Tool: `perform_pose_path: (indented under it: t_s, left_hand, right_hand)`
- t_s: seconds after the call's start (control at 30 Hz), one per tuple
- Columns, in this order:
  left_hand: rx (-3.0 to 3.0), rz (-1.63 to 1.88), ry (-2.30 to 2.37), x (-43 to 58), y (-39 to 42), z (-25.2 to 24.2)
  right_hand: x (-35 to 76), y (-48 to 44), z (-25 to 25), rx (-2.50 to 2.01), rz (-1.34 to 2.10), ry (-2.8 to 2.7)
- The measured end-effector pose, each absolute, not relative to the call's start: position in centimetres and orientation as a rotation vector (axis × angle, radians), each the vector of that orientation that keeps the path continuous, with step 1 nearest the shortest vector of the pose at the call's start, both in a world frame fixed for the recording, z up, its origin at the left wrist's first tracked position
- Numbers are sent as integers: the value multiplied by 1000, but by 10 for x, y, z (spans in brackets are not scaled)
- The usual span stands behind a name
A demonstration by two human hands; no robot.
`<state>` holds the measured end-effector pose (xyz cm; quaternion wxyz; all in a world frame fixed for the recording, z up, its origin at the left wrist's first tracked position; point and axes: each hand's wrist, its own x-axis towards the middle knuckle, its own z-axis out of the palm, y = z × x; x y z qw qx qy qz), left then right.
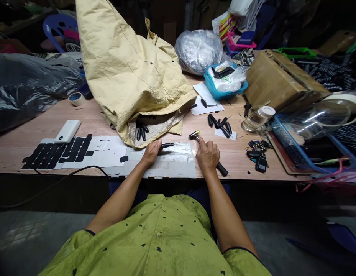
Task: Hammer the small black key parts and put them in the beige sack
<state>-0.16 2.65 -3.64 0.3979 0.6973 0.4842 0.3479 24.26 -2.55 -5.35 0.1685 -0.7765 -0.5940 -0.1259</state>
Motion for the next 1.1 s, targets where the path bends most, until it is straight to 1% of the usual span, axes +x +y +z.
perform_pose_path:
  t_s: [0.27, 0.47, 0.73, 0.93, 1.1]
  left_hand:
    - [1746, 903, 1203, -1, 29, -33]
    - [1769, 750, 1079, -11, 5, -26]
    - [2252, 579, 937, -28, -58, -36]
    - [2576, 476, 853, -32, -74, -42]
    - [2681, 332, 868, -31, -79, -42]
  right_hand:
    - [242, -23, -52, -2226, -332, -1688]
    - [240, -21, -52, -2238, -339, -1690]
    - [242, -21, -52, -2242, -348, -1689]
    - [243, -21, -51, -2240, -341, -1688]
    - [243, -22, -49, -2226, -313, -1680]
